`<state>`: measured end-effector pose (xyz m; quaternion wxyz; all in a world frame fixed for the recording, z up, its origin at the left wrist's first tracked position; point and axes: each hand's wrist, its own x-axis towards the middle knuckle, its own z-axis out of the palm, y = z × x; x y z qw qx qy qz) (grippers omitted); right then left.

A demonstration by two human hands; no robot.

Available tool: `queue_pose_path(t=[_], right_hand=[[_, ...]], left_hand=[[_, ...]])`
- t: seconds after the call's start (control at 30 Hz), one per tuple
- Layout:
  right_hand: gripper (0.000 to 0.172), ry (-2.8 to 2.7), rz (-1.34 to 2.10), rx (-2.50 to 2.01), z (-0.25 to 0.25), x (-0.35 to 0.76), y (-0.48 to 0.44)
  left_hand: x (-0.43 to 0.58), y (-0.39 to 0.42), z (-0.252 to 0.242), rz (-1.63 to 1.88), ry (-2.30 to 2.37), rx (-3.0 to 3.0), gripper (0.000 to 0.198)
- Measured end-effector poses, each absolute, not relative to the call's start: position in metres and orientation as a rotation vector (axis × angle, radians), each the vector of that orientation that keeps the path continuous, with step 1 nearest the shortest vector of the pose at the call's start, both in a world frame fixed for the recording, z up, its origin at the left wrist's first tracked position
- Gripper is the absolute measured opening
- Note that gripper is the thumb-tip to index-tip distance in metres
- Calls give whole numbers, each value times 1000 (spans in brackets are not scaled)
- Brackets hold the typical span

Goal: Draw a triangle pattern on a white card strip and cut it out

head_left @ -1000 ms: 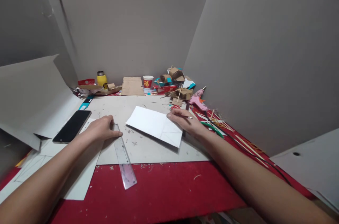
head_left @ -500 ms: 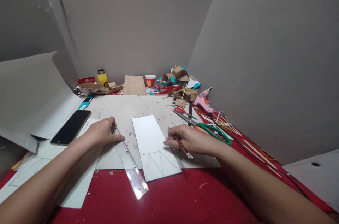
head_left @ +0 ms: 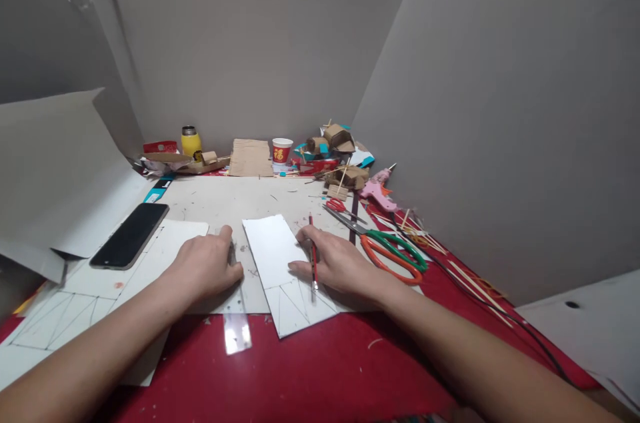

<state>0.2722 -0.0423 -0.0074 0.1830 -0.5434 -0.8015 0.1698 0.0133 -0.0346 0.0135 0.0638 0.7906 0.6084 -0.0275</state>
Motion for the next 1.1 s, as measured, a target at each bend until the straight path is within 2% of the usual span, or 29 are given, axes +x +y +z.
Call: queue_pose_path(t=[0.13, 0.43, 0.63, 0.77, 0.87, 0.97, 1.1], right_hand=[[39, -2268, 471, -1554, -11, 267, -43], [36, -2234, 560, -1504, -18, 267, -44], [15, -2169, 708, -1381, -12, 267, -44], [12, -2111, 665, -1363, -12, 272, -38], [11, -2119, 616, -1357, -14, 274, -35], [24, -2175, 569, -1337, -17, 274, -36], [65, -2317, 577, -1275, -21, 272, -39]], left_hand=[[7, -28, 14, -118, 1834, 2389, 48], [-7, -19, 21, -237, 2008, 2372, 47], [-8, -19, 22, -247, 1997, 2365, 47], [-11, -17, 22, -213, 2032, 2309, 40], [-18, -10, 24, -141, 2068, 2245, 42], [-28, -1, 30, 25, 2077, 2192, 53], [-39, 6, 40, 311, 2020, 2071, 55]])
